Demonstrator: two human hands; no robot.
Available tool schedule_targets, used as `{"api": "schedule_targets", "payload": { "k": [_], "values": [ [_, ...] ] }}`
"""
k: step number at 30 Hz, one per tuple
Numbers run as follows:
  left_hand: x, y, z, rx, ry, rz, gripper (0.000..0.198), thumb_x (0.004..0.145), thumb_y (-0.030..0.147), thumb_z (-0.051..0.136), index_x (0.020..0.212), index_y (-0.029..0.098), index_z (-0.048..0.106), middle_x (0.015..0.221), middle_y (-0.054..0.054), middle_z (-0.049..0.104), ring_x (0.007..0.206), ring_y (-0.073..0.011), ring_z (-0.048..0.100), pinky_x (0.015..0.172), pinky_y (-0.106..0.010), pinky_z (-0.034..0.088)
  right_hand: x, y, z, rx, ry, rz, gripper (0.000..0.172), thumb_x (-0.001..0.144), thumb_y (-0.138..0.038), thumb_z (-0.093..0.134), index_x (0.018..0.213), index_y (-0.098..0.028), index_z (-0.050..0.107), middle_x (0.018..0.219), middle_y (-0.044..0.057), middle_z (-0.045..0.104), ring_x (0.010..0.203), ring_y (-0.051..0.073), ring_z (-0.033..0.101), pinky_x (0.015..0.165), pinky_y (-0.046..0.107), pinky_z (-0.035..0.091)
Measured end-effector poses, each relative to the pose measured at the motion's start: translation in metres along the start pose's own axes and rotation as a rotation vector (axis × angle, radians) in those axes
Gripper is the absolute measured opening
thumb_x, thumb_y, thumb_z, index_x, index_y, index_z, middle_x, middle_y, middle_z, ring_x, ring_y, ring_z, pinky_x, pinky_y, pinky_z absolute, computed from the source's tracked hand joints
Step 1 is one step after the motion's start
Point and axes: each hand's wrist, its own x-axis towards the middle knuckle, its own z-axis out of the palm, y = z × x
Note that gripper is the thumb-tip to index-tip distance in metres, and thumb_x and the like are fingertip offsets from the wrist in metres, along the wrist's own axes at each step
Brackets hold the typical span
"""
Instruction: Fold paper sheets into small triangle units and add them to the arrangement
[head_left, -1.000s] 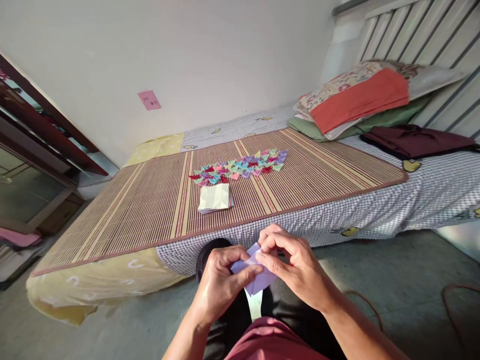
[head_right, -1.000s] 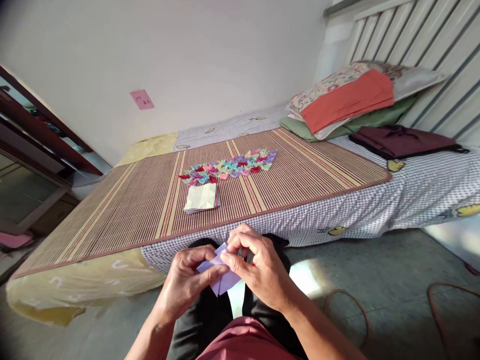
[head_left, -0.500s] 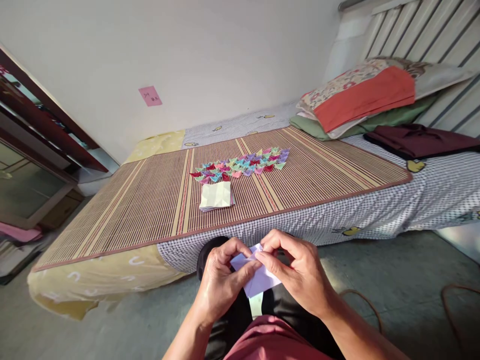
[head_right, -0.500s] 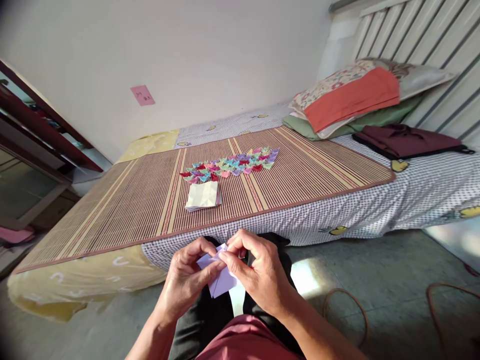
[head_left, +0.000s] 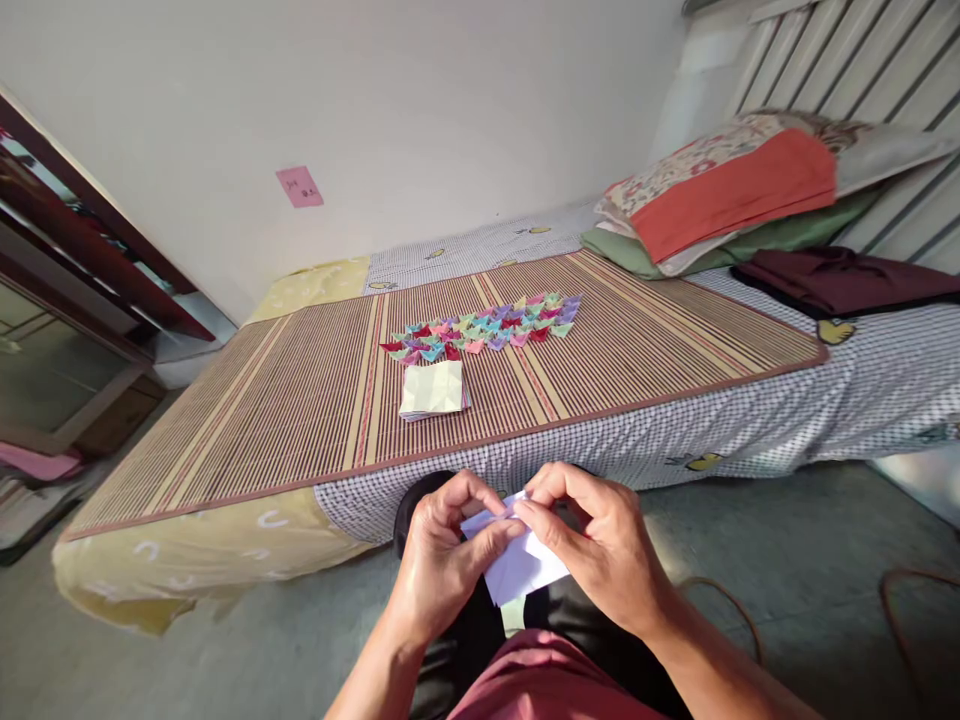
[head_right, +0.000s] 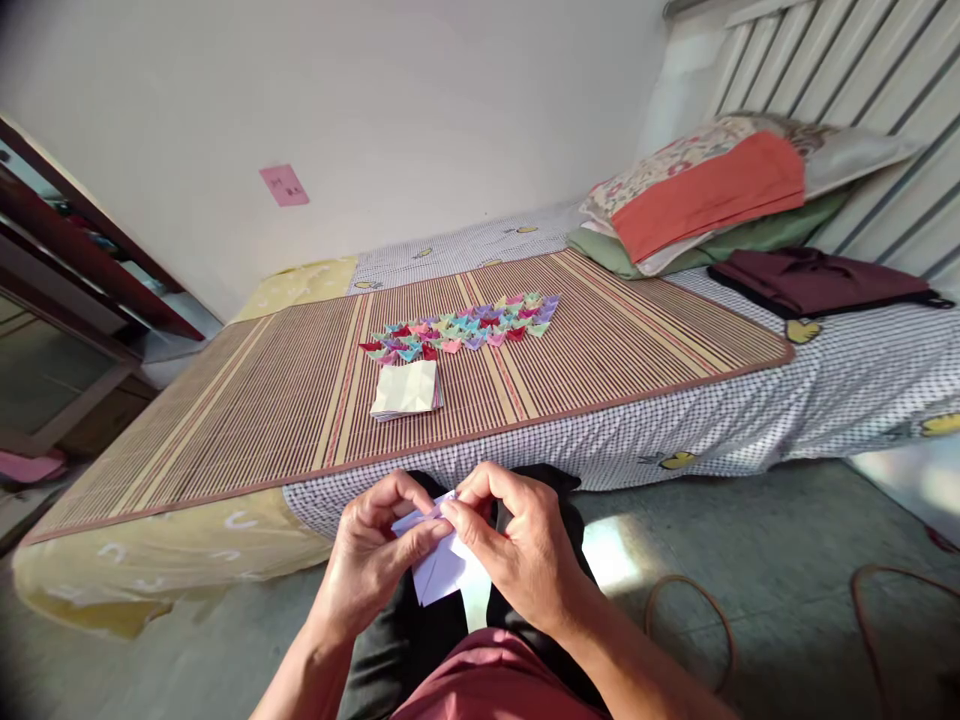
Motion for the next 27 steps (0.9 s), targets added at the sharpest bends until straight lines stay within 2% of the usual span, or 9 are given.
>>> {"api": "schedule_targets", "payload": {
  "k": [4, 8, 12, 22, 27],
  "values": [
    [0.0, -0.0014, 0.0031, -0.129, 0.008, -0.045, 0.034, 0.078, 0.026, 0.094, 0.082, 0.019, 0.061, 0.069, 0.003, 0.066, 0.058, -0.0074, 0.047, 0.053, -0.016, 0.039, 0.0003, 0.0004, -0.0006, 0.012, -0.002, 0.014, 0.022, 0.098, -0.023, 0.069, 0.078, -0.021, 0.062, 0.074, -0.001, 0.07, 0.069, 0.014, 0.067, 0.064, 0.023, 0.051],
    [-0.0006, -0.0077, 0.0043, -0.199, 0.017, -0.073, 0.041, 0.078, 0.028, 0.095, 0.092, 0.02, 0.057, 0.07, 0.003, 0.069, 0.057, -0.0078, 0.051, 0.053, -0.016, 0.04, -0.0002, 0.0008, -0.0011, 0.023, 0.005, 0.043, 0.021, 0.097, -0.024, 0.07, 0.078, -0.021, 0.063, 0.074, -0.001, 0.07, 0.068, 0.013, 0.066, 0.062, 0.022, 0.05],
    [-0.002, -0.0094, 0.0052, -0.193, 0.021, -0.058, 0.042, 0.083, 0.033, 0.091, 0.098, 0.021, 0.054, 0.07, 0.003, 0.068, 0.056, -0.0071, 0.051, 0.052, -0.016, 0.04, 0.0004, 0.0015, -0.0016, 0.072, 0.001, 0.082, 0.021, 0.096, -0.026, 0.071, 0.078, -0.021, 0.063, 0.075, -0.001, 0.069, 0.065, 0.012, 0.063, 0.059, 0.022, 0.048],
    [-0.0033, -0.0035, 0.0071, -0.145, 0.018, -0.055, 0.041, 0.085, 0.038, 0.089, 0.098, 0.021, 0.054, 0.071, 0.003, 0.067, 0.057, -0.0075, 0.05, 0.052, -0.017, 0.039, 0.0012, -0.0005, -0.0029, 0.114, 0.0, 0.168, 0.024, 0.094, -0.032, 0.073, 0.076, -0.02, 0.063, 0.071, 0.0, 0.067, 0.062, 0.013, 0.06, 0.055, 0.023, 0.047],
    [-0.0033, 0.0003, 0.0087, -0.136, 0.021, -0.047, 0.039, 0.087, 0.039, 0.087, 0.098, 0.021, 0.054, 0.072, 0.001, 0.07, 0.057, -0.0078, 0.052, 0.054, -0.018, 0.04, 0.0026, -0.0006, -0.0022, 0.21, 0.028, 0.237, 0.018, 0.091, -0.033, 0.078, 0.092, -0.021, 0.065, 0.073, -0.002, 0.068, 0.064, 0.013, 0.065, 0.057, 0.023, 0.051]
  ]
}}
